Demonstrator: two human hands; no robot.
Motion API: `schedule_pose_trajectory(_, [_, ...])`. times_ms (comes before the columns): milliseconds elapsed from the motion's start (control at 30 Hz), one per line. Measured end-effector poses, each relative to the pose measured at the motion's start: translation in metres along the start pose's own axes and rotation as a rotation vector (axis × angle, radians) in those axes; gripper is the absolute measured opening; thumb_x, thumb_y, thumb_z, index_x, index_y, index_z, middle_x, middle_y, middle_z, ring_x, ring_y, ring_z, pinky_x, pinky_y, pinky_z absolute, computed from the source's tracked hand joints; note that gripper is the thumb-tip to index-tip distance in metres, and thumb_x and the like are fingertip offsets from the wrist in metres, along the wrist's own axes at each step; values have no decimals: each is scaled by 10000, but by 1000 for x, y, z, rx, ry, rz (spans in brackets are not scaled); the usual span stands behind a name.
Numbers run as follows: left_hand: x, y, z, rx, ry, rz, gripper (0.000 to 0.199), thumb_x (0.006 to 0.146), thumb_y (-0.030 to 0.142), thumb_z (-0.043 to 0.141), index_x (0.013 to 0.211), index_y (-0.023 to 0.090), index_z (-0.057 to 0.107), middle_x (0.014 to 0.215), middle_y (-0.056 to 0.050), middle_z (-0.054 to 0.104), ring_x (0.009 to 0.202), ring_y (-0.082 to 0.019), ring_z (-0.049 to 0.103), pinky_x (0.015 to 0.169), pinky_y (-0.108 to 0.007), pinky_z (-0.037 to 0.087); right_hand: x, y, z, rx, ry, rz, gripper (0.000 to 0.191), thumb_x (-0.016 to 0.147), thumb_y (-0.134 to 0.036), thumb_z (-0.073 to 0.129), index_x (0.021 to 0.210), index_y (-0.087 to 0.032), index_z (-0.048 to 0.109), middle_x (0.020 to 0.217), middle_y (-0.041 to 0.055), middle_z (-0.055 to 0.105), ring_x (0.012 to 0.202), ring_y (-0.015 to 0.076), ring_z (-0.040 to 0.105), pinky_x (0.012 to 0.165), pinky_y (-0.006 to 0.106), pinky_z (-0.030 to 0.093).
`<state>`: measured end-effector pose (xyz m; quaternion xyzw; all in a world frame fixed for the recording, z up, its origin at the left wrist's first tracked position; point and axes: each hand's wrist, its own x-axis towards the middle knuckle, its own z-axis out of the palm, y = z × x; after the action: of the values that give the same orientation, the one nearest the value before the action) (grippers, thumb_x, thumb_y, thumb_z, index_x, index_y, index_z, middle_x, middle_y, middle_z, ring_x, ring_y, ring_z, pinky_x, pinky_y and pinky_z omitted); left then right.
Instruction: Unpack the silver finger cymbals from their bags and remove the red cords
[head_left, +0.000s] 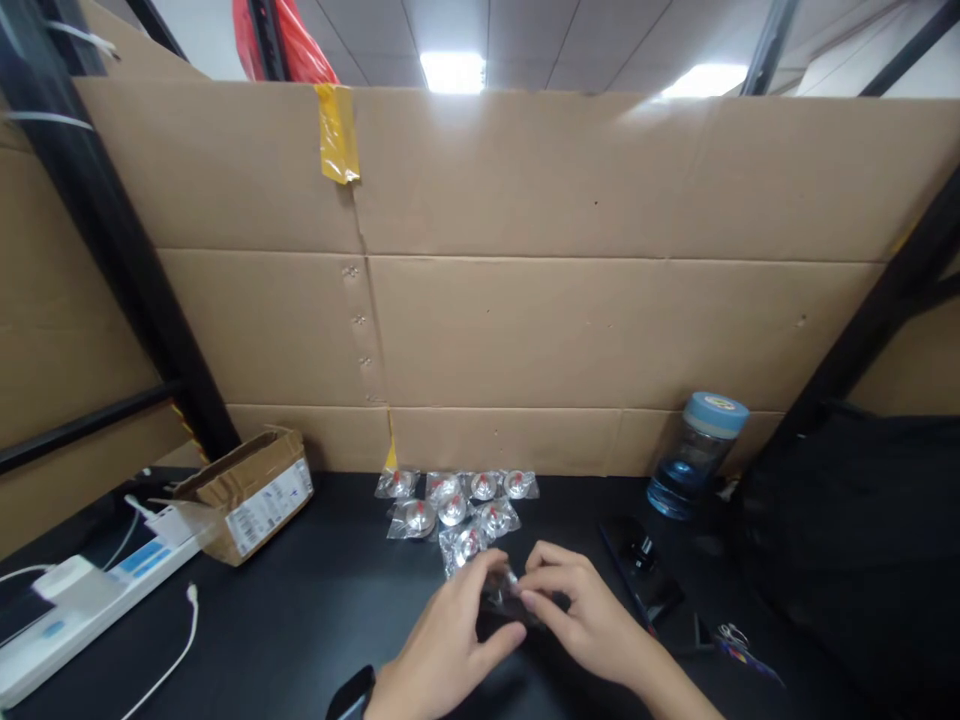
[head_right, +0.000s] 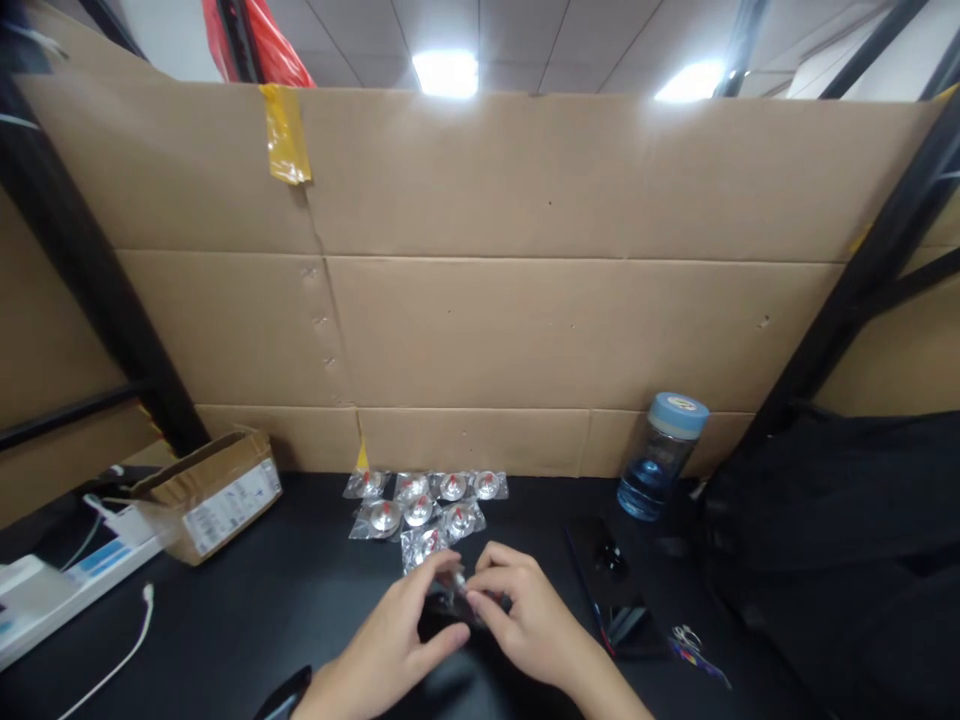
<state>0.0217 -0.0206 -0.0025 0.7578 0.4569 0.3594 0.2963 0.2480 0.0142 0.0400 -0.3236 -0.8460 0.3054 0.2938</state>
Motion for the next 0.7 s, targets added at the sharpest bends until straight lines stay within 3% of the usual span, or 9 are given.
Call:
schedule_pose_trajectory(67, [2,-12,6,-77,24,-16,579,910,322,695,1434,269,453,1220,-105,718,1114,-251,687,1019,-379,520,-1,-1,2,-11,6,4,282,1012,-337,544,869,-220,758,884,49,646,830,187,629,757,290,496])
schedule_pose_trajectory(200, [-1,-24,7,-170,-54,-4,524,881,216,682,1365,264,486,974,-34,761,913,-199,721,911,-313,548,-2,-2,9,-14,17,-14,267,1025,-292,513,982,-259,774,932,58,670,865,189,648,780,283,512])
schedule_pose_trajectory(300, [0,-24,4,-108,-53,7,545,784,250,778,1283,245,560,1050,-62,739,962,-225,698,915,-317,534,-2,1,15,25,35,-63,226,1006,-274,560,1040,-297,782,923,52,699,830,179,671,741,270,519])
schedule_pose_trajectory(433, [6,-22,1,-143,-137,149,248,915,360,650,1108,206,677,997,-91,720,914,-214,686,840,-291,535,-2,9,21,49,109,-63,150,964,-305,643,987,-327,789,788,35,698,718,188,667,650,288,519])
schedule_pose_trajectory(533, [8,-21,1,-155,-138,161,189,927,319,641,1059,194,693,980,-93,728,906,-206,689,849,-283,538,-4,15,25,127,218,-79,134,959,-298,641,957,-317,773,773,42,695,690,200,661,618,305,528])
schedule_pose_trajectory(600, [6,-20,-1,-155,-143,137,194,901,303,675,1062,195,687,990,-88,737,908,-207,693,864,-281,542,-6,17,27,161,314,-101,140,967,-284,618,962,-302,756,793,57,692,706,212,660,631,323,544])
schedule_pose_trajectory(700, [2,-19,-4,-130,-139,73,370,865,335,730,1209,225,648,1153,-96,731,1049,-243,685,966,-314,519,-7,14,28,169,415,-98,123,972,-268,607,967,-285,729,806,69,673,732,224,656,648,336,558])
